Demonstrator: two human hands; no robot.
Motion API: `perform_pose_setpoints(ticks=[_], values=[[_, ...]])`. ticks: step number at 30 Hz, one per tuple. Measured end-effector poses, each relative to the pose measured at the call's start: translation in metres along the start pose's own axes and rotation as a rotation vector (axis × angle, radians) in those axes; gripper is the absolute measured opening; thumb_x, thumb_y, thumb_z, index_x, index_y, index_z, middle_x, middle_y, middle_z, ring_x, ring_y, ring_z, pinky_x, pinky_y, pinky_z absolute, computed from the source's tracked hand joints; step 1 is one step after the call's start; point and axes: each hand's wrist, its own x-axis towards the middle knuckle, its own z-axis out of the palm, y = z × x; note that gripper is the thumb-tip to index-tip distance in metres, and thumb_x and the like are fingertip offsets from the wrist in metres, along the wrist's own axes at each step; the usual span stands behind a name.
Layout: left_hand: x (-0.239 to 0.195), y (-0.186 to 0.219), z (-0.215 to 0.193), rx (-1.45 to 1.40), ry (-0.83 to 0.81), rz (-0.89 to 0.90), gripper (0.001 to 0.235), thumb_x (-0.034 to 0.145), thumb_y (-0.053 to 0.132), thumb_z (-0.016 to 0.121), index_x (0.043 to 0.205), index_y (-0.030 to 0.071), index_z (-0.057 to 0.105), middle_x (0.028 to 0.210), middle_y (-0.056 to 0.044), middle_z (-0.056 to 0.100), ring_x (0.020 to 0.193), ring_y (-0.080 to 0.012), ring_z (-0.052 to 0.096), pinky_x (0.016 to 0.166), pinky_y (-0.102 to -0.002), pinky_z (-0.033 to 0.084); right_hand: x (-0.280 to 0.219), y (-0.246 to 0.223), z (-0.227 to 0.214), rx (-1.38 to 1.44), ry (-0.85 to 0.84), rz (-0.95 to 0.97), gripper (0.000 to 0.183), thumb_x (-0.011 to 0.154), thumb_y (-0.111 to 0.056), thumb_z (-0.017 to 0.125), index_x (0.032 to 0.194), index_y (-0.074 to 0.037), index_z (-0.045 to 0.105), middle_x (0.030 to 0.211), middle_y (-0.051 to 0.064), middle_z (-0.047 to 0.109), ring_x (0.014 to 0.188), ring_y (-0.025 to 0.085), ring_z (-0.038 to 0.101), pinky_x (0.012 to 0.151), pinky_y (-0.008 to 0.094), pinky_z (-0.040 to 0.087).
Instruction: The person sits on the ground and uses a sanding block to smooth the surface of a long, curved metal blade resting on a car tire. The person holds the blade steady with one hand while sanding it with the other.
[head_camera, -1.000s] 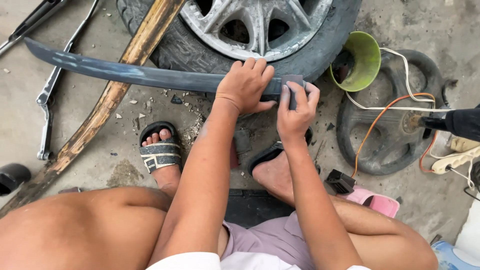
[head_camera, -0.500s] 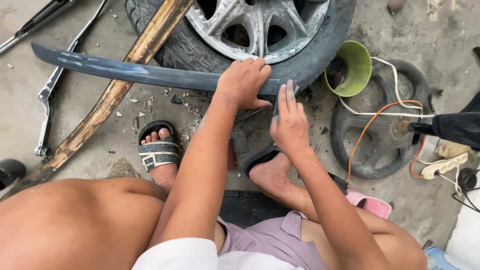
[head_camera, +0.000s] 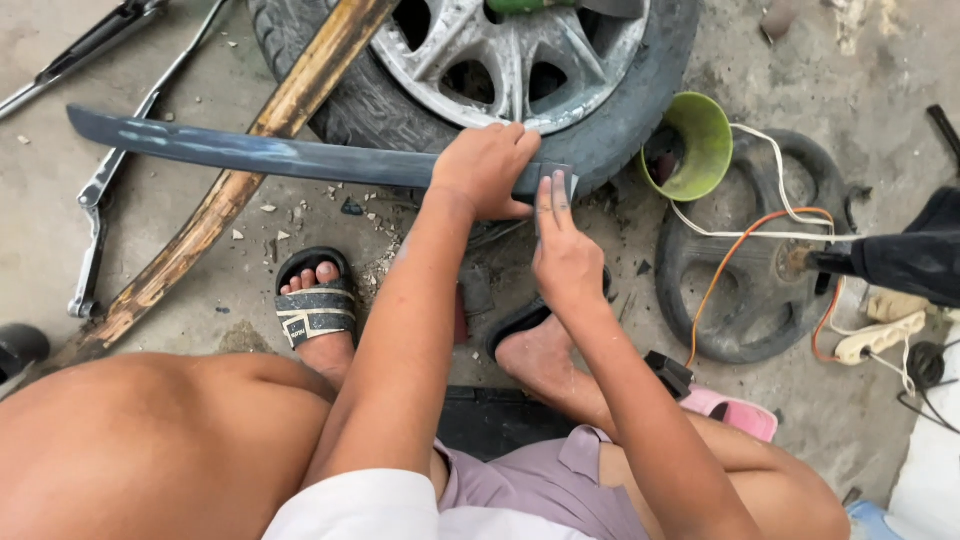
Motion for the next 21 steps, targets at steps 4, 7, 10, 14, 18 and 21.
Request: perform_pose_setpoints(ticks=[4,7,10,14,18,21], values=[[0.002,-0.002,0.005,0.005,0.010,-0.004,0.098,0.056,0.075,0.084,0.124,0.016,0.048,0.109,-0.001,0.063,0.103,-0.0233,0.067,0.082,-0.043,0.061,0.016,0.000,-0.002,-0.080,0.008,-0.009,0.081,0.090,0.000,0.052,0.166,-0.013,0.027,0.167,0.013,0.032,0.051,0.027,0.065,0.041,0.037,0.053],[0.008,-0.005,0.003,-0.001,0.009,-0.008,0.095,0.059,0.074,0.084,0.124,0.015,0.047,0.110,-0.002,0.062,0.104,-0.0236,0.067,0.084,-0.043,0.061,0.031,0.000,0.004,0.055,0.012,0.045,0.079,0.093,0.003,0.047,0.166,-0.012,0.023,0.168,0.014,0.028,0.050,0.031,0.063,0.040,0.037,0.049],[0.004,-0.001,0.006,-0.038,0.013,-0.012,0.087,0.063,0.071,0.083,0.121,0.017,0.048,0.109,-0.001,0.061,0.104,-0.0244,0.066,0.083,-0.044,0.061,0.031,0.003,0.012,0.088,-0.031,0.099,0.080,0.093,-0.002,0.048,0.167,-0.014,0.020,0.170,0.012,0.024,0.063,0.044,0.068,0.049,0.049,0.057],[0.003,-0.001,0.003,-0.005,0.031,-0.018,0.080,0.069,0.072,0.079,0.121,0.021,0.046,0.106,-0.001,0.060,0.100,-0.0241,0.066,0.080,-0.045,0.060,0.033,0.011,0.012,0.164,-0.070,0.112,0.081,0.094,-0.005,0.047,0.168,-0.020,0.018,0.172,0.007,0.020,0.071,0.047,0.069,0.055,0.051,0.058],[-0.006,-0.004,0.009,-0.005,0.077,-0.025,0.050,0.089,0.059,0.070,0.116,0.020,0.053,0.102,-0.002,0.057,0.095,-0.0243,0.064,0.079,-0.042,0.057,0.034,0.009,0.003,0.177,-0.061,0.087,0.084,0.090,-0.006,0.049,0.167,-0.022,0.021,0.171,0.006,0.022,0.073,0.049,0.070,0.057,0.053,0.059],[-0.017,-0.009,0.022,-0.024,0.404,0.023,0.039,0.087,0.055,0.074,0.106,0.024,0.063,0.100,-0.002,0.058,0.087,-0.0244,0.063,0.073,-0.040,0.053,0.047,0.024,0.026,0.077,-0.020,0.036,0.080,0.087,-0.018,0.051,0.164,-0.018,0.031,0.168,0.006,0.031,0.076,0.049,0.071,0.061,0.056,0.059]])
